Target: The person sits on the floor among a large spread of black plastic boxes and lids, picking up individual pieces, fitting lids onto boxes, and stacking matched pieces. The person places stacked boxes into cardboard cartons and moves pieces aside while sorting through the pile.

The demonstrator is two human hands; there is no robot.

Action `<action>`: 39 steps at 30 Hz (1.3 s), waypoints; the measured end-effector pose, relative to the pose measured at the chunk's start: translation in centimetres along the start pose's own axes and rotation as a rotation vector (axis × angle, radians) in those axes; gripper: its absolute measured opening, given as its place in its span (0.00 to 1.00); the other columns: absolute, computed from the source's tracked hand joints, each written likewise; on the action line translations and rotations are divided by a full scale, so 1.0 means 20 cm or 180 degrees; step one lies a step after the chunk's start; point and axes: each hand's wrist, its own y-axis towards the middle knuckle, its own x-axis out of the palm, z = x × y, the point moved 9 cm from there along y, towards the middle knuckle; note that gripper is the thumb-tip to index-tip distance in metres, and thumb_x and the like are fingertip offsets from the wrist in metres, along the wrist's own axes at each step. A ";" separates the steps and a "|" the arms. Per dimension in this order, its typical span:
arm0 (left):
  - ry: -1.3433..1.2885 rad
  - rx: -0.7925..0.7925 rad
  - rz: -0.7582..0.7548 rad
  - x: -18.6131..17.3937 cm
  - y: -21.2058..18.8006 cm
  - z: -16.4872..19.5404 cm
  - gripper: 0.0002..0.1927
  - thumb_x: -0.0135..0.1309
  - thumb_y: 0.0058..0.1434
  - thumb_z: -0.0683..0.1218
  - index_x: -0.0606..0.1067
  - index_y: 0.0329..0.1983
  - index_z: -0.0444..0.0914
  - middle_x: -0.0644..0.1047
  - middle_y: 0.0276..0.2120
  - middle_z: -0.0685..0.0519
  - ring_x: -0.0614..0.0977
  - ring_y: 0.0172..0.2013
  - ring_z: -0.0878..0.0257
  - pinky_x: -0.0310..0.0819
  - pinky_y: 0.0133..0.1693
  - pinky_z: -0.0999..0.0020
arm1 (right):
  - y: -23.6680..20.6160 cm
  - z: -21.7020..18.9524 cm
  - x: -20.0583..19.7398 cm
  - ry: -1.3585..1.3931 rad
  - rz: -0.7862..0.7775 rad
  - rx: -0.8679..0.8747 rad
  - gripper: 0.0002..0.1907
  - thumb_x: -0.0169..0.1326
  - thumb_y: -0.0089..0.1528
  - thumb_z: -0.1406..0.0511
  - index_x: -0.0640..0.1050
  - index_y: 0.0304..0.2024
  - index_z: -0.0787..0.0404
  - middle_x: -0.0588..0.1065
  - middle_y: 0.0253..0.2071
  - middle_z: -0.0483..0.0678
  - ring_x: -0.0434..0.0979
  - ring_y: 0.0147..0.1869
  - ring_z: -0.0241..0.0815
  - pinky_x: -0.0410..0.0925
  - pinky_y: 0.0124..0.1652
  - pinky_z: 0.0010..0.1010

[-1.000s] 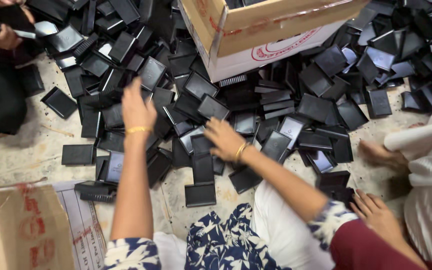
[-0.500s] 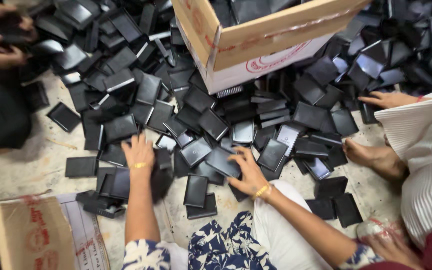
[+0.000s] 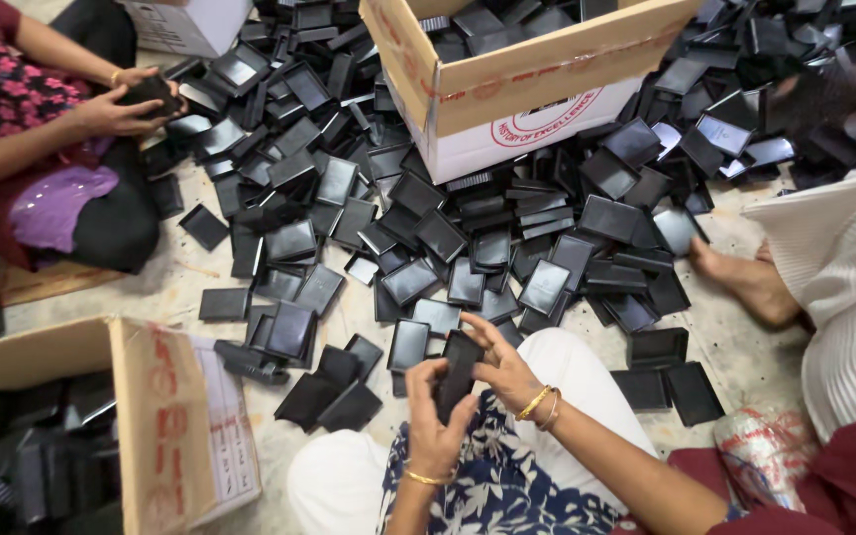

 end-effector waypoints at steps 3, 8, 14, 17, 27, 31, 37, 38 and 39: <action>-0.0046 -0.0045 0.0028 0.02 -0.06 0.10 0.30 0.61 0.60 0.46 0.64 0.63 0.34 0.63 0.60 0.41 0.70 0.59 0.48 0.66 0.58 0.57 | -0.04 -0.05 0.03 -0.0568 0.0058 -0.0072 0.40 0.55 0.61 0.63 0.58 0.75 0.56 0.68 0.67 0.50 0.70 0.67 0.41 0.65 0.63 0.32; 0.0235 0.0379 0.0351 -0.04 -0.04 0.20 0.29 0.60 0.62 0.46 0.65 0.65 0.37 0.60 0.65 0.37 0.68 0.62 0.44 0.65 0.63 0.53 | -0.10 -0.16 0.14 -0.0198 0.0195 -0.0349 0.38 0.46 0.67 0.46 0.60 0.74 0.59 0.71 0.62 0.51 0.71 0.63 0.40 0.65 0.62 0.29; 0.0208 0.0482 0.0065 0.03 -0.04 0.25 0.31 0.60 0.64 0.47 0.63 0.68 0.37 0.58 0.66 0.37 0.66 0.64 0.41 0.64 0.62 0.51 | -0.11 -0.25 0.21 -0.0228 0.0297 -0.0513 0.44 0.39 0.65 0.40 0.61 0.74 0.60 0.71 0.59 0.50 0.73 0.59 0.41 0.68 0.58 0.31; 0.0412 0.0741 0.0158 0.03 -0.05 0.31 0.30 0.59 0.64 0.45 0.63 0.68 0.39 0.57 0.67 0.35 0.66 0.65 0.40 0.61 0.65 0.50 | -0.15 -0.37 0.22 -0.0891 0.0370 -0.1012 0.43 0.37 0.68 0.39 0.64 0.71 0.65 0.71 0.60 0.52 0.73 0.61 0.42 0.66 0.60 0.31; 0.0412 0.1254 0.0521 -0.02 -0.07 0.41 0.30 0.57 0.65 0.44 0.61 0.68 0.43 0.54 0.68 0.34 0.63 0.65 0.41 0.59 0.66 0.49 | -0.24 -0.69 0.40 -0.1886 0.0293 -0.2154 0.40 0.34 0.73 0.40 0.67 0.67 0.68 0.73 0.60 0.59 0.73 0.63 0.51 0.66 0.63 0.38; 0.0264 0.1050 0.0121 0.00 -0.04 0.40 0.31 0.59 0.66 0.45 0.62 0.69 0.42 0.56 0.69 0.35 0.65 0.66 0.41 0.60 0.67 0.49 | -0.22 -0.76 0.39 -0.1876 0.0509 -0.2013 0.41 0.32 0.73 0.40 0.70 0.67 0.66 0.73 0.57 0.54 0.74 0.57 0.46 0.68 0.58 0.34; 0.0683 0.1395 -0.0151 0.06 0.02 0.51 0.39 0.62 0.60 0.50 0.60 0.70 0.35 0.58 0.68 0.31 0.64 0.66 0.34 0.58 0.65 0.45 | -0.09 -0.62 0.14 -0.0609 0.1278 -0.0912 0.33 0.30 0.73 0.46 0.72 0.62 0.63 0.71 0.48 0.48 0.72 0.45 0.38 0.68 0.47 0.30; 0.0839 0.1578 -0.0138 0.06 0.04 0.53 0.40 0.63 0.59 0.51 0.60 0.69 0.33 0.59 0.67 0.30 0.65 0.64 0.33 0.59 0.64 0.44 | -0.06 -0.55 0.10 -0.0009 0.1238 -0.0679 0.32 0.30 0.74 0.47 0.72 0.61 0.62 0.70 0.47 0.47 0.72 0.44 0.37 0.67 0.47 0.31; 0.0835 0.1592 -0.0069 0.04 0.07 0.53 0.35 0.60 0.61 0.47 0.62 0.68 0.32 0.64 0.65 0.31 0.69 0.63 0.35 0.64 0.63 0.47 | -0.03 -0.48 0.07 0.0590 0.1182 -0.0458 0.31 0.29 0.74 0.48 0.73 0.60 0.62 0.69 0.45 0.47 0.71 0.44 0.36 0.67 0.47 0.31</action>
